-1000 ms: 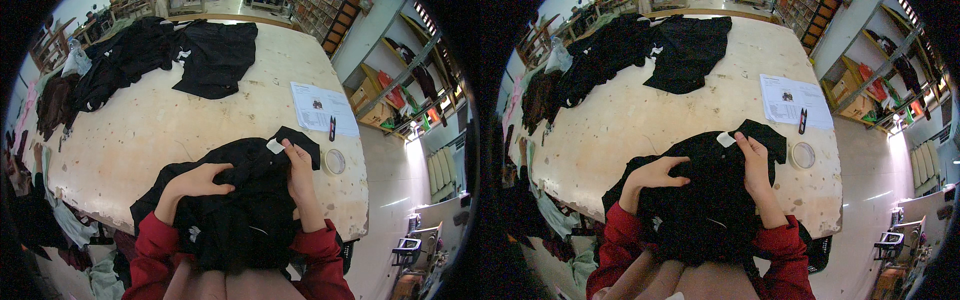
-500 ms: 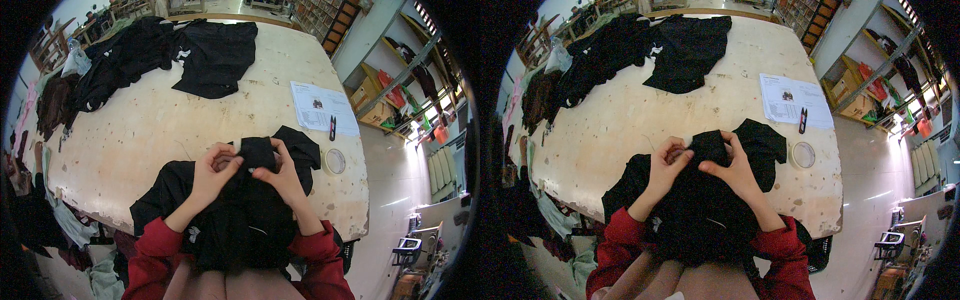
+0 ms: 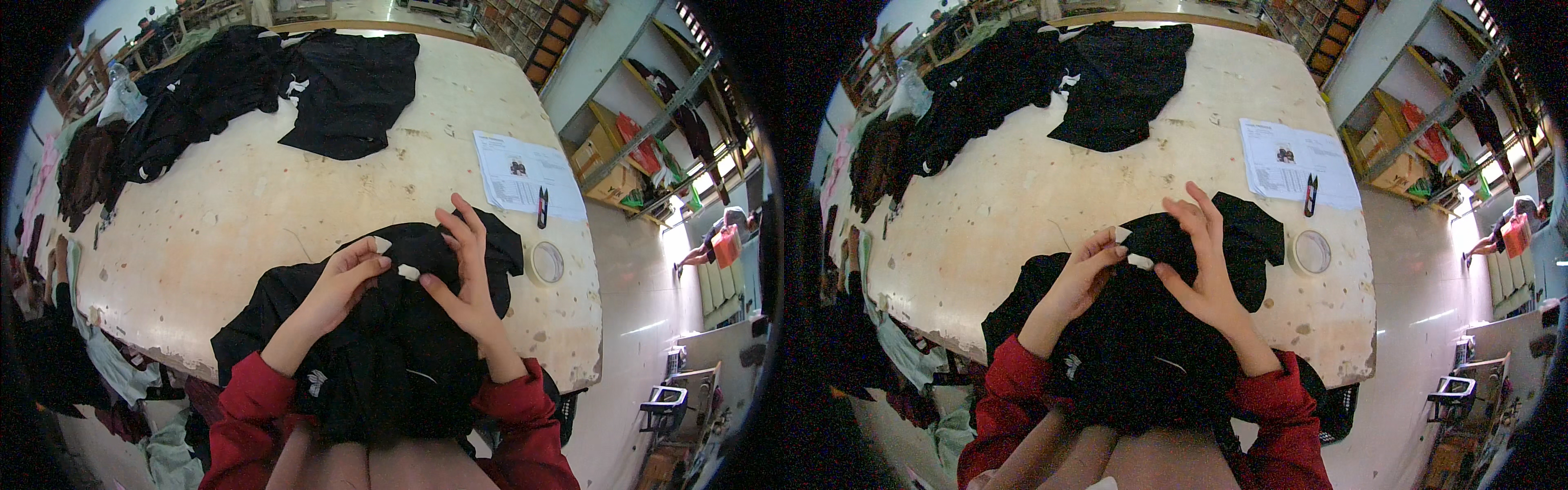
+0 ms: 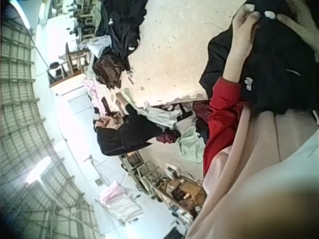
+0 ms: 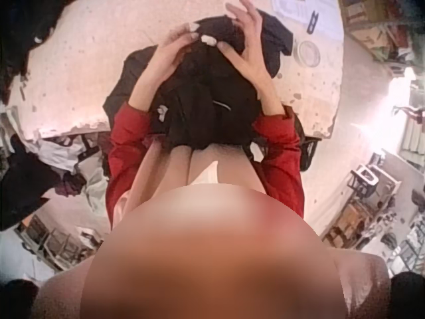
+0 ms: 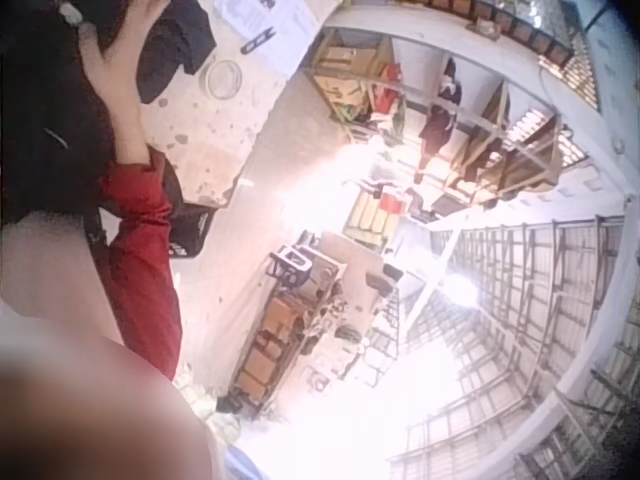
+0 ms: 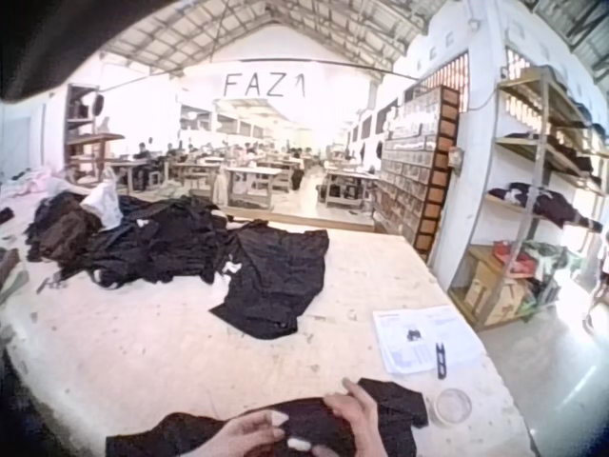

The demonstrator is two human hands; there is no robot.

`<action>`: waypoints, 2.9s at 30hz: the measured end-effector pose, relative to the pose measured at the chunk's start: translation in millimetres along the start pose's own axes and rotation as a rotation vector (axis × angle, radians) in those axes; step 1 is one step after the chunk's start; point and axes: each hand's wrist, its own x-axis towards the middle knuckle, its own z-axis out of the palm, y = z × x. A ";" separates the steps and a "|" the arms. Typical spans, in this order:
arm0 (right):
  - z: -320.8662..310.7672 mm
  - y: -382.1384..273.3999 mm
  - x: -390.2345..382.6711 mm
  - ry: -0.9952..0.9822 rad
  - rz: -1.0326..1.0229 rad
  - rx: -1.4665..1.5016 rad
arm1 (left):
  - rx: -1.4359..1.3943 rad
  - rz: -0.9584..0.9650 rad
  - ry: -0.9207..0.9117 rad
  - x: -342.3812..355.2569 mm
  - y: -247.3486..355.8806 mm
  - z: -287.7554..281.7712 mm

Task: The person applies white adhesive labels to a black hoodie on a worktable. They smooth the fabric, place and press the labels, write on one label with a pen, and repeatedly fold and unfold the hoodie to check placement.

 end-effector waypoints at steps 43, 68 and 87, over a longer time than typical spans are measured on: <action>-8.0 -13.1 1.9 0.018 -0.220 -0.307 | 0.295 0.211 0.008 -13.2 0.3 17.5; 0.7 -8.7 -5.5 -0.122 -0.221 -0.551 | 0.997 0.574 0.041 -14.5 13.2 19.2; 4.8 -8.0 -3.7 -0.132 -0.022 -0.424 | 0.794 0.417 0.014 -10.2 6.0 8.6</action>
